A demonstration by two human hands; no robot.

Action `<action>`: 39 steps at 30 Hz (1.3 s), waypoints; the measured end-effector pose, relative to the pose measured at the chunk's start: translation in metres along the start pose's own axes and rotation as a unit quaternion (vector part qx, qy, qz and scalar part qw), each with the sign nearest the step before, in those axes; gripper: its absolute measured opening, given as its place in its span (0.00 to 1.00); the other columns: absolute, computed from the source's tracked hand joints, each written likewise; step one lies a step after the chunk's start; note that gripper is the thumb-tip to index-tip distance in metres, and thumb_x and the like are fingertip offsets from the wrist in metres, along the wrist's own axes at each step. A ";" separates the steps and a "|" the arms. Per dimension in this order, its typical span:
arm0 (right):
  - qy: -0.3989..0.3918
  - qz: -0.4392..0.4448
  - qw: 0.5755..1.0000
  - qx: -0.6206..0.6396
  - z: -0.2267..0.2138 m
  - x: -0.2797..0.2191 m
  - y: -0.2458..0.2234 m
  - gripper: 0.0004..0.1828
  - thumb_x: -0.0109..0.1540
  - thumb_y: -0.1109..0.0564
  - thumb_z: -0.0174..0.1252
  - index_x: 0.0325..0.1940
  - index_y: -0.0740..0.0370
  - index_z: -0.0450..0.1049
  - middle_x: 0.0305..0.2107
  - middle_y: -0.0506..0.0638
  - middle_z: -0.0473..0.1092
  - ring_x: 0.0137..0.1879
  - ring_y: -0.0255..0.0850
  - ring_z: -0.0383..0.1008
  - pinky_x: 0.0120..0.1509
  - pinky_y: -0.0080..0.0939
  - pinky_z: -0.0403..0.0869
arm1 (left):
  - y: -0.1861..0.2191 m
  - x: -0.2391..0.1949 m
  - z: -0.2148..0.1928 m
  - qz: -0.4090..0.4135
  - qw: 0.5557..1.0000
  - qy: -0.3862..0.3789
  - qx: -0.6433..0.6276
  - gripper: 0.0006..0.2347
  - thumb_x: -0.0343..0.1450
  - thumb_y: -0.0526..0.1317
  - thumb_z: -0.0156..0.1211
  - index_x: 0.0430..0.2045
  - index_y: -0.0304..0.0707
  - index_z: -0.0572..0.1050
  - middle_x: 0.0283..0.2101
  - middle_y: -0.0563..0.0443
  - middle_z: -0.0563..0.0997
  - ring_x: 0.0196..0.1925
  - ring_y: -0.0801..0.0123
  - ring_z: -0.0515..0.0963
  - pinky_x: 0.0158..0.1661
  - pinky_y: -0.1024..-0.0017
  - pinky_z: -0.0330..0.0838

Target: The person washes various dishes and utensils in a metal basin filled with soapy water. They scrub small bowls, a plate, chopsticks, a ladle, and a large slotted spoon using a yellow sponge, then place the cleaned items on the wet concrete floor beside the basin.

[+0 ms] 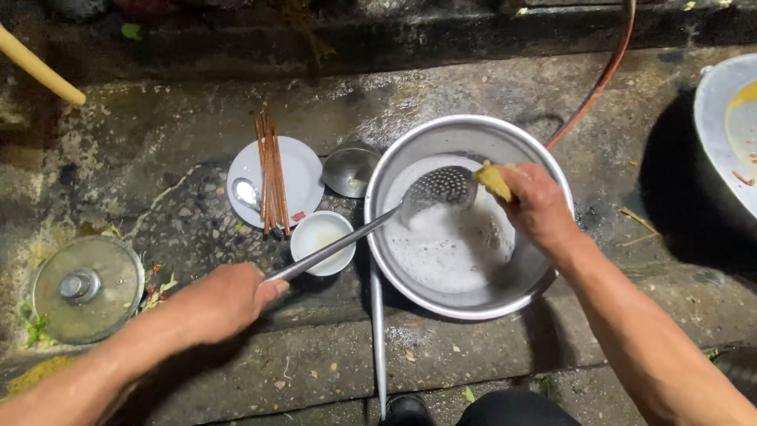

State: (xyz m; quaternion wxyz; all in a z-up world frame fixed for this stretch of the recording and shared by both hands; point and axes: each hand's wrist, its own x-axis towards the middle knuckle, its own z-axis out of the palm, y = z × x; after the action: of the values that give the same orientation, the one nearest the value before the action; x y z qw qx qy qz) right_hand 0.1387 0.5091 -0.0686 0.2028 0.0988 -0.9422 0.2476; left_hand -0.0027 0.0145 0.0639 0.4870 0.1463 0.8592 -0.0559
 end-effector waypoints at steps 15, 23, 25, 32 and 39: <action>-0.114 0.046 0.992 -0.037 0.072 0.008 0.070 0.32 0.59 0.57 0.74 0.69 0.58 0.83 0.57 0.61 0.85 0.60 0.63 0.85 0.67 0.60 0.80 | 0.019 -0.019 -0.003 -0.007 0.999 -0.016 0.043 0.25 0.86 0.65 0.50 0.36 0.45 0.80 0.35 0.50 0.85 0.33 0.60 0.83 0.36 0.59 0.75; 0.158 0.434 0.885 0.063 0.114 -0.050 0.059 0.27 0.59 0.67 0.56 0.60 0.55 0.87 0.45 0.48 0.85 0.51 0.41 0.81 0.57 0.44 0.76 | -0.003 0.027 0.101 0.057 0.983 -0.040 -0.168 0.25 0.86 0.62 0.57 0.21 0.52 0.69 0.22 0.63 0.69 0.24 0.72 0.64 0.28 0.63 0.54; 0.209 0.499 0.829 0.140 0.118 -0.060 0.050 0.23 0.63 0.64 0.58 0.60 0.53 0.86 0.44 0.44 0.83 0.48 0.35 0.78 0.54 0.39 0.77 | -0.005 0.031 0.109 0.083 0.985 -0.011 -0.153 0.27 0.86 0.63 0.56 0.20 0.50 0.65 0.23 0.62 0.67 0.27 0.71 0.64 0.31 0.59 0.54; 0.430 0.616 0.574 0.327 0.116 -0.041 -0.009 0.16 0.69 0.52 0.72 0.61 0.53 0.87 0.48 0.40 0.87 0.49 0.28 0.87 0.56 0.33 0.89 | 0.006 0.009 0.099 0.118 0.960 -0.067 -0.246 0.21 0.90 0.55 0.52 0.26 0.51 0.65 0.27 0.62 0.66 0.28 0.71 0.62 0.31 0.63 0.55; 0.421 0.592 0.352 0.591 0.117 0.002 -0.067 0.32 0.69 0.53 0.71 0.77 0.53 0.71 0.69 0.58 0.82 0.68 0.56 0.88 0.62 0.61 0.93 | 0.040 0.010 0.098 0.152 0.923 -0.082 -0.343 0.23 0.92 0.53 0.49 0.25 0.51 0.65 0.24 0.61 0.66 0.23 0.71 0.64 0.25 0.67 0.58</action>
State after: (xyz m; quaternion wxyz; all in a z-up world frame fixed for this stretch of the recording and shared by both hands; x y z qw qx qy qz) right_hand 0.1171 0.3922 -0.1328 0.2628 -0.5074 -0.1583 0.8052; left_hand 0.0850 0.0311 0.0060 0.5784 0.0943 0.7507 0.3050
